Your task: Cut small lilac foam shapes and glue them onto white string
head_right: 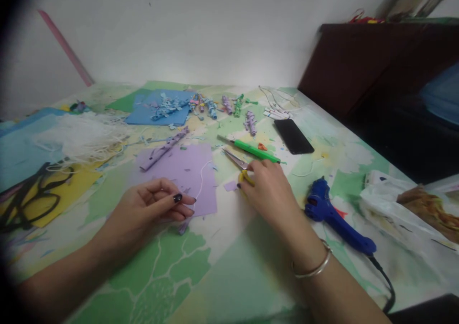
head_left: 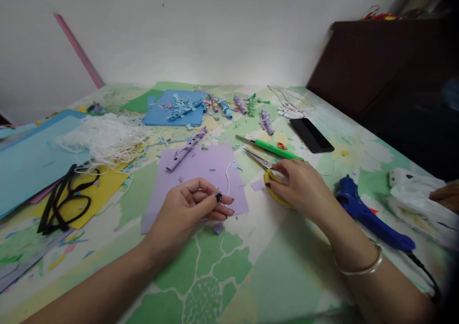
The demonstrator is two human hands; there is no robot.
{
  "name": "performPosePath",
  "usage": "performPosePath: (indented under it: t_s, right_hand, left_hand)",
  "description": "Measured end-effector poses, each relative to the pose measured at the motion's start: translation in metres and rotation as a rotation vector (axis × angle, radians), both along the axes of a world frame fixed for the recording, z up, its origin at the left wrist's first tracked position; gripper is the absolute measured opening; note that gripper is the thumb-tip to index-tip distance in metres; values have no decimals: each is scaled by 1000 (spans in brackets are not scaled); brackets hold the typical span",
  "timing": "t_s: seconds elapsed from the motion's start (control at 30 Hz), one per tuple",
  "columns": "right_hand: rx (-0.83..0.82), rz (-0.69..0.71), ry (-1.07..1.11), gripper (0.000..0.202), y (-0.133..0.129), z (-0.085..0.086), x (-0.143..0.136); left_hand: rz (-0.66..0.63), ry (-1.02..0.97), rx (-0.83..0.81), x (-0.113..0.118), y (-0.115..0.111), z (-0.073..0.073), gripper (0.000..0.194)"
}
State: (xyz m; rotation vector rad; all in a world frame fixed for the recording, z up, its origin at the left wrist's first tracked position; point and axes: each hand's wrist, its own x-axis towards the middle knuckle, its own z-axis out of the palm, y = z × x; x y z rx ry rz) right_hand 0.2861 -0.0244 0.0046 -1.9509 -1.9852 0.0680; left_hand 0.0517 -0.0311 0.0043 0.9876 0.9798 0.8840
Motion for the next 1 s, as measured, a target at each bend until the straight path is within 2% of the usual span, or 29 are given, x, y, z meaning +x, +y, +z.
performPosePath:
  t_s: [0.13, 0.3, 0.47, 0.63, 0.83, 1.0]
  right_hand:
    - [-148, -54, -75, 31, 6, -1, 13]
    - [-167, -158, -126, 39, 9, -2, 19]
    - [-269, -169, -29, 41, 10, 1, 21]
    - [-298, -261, -13, 53, 9, 8, 16]
    - [-278, -138, 290, 44, 7, 7, 12]
    - [-152, 169, 644, 41, -3, 4, -9]
  left_hand:
    - [25, 24, 9, 0, 0, 3, 16]
    - [36, 29, 4, -3, 3, 5, 15]
    - [18, 47, -1, -6, 4, 5, 12]
    - [34, 44, 5, -8, 5, 5, 9]
    - [40, 57, -7, -8, 4, 4, 7]
    - [56, 41, -63, -7, 2, 7, 19]
